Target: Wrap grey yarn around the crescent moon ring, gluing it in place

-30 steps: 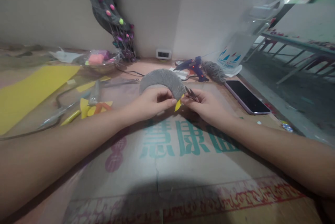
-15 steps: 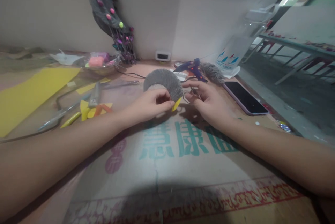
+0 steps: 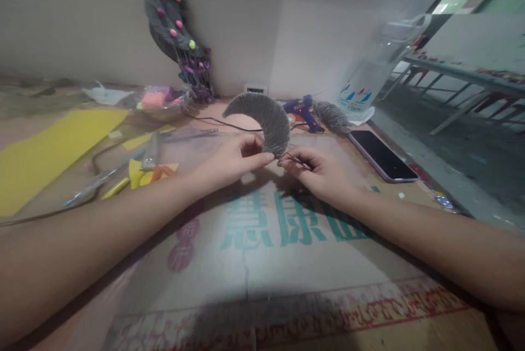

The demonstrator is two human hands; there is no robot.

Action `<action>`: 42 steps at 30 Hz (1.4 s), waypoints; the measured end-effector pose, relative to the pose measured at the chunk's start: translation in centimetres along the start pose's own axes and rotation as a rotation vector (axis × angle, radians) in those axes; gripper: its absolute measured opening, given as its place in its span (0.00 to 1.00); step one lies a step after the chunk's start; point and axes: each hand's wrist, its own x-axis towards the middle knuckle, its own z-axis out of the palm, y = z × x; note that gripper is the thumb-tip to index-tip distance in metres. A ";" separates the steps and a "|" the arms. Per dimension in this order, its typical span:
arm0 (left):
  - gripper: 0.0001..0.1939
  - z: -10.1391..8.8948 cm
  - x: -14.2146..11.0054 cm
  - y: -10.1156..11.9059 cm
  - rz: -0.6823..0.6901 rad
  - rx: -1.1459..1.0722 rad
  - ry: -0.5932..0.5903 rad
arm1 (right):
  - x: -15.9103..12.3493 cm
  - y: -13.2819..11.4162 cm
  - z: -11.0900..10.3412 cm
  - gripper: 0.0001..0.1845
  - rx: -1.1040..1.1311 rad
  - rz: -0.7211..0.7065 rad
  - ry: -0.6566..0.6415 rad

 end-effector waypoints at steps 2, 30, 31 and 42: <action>0.15 0.0 0.0 0.1 -0.001 0.000 0.021 | -0.1 0.1 0.0 0.06 -0.024 -0.074 -0.002; 0.22 0.3 -0.5 -0.2 -0.083 -0.319 -0.065 | -0.8 1.6 0.1 0.14 -0.286 -0.334 -0.008; 0.22 0.4 -0.4 -0.4 -0.117 -0.357 -0.030 | -0.8 1.5 0.1 0.13 -0.298 -0.370 -0.010; 0.18 -0.3 0.7 -1.4 -0.044 -0.214 0.124 | -0.8 0.3 -0.3 0.14 -0.321 -0.460 -0.182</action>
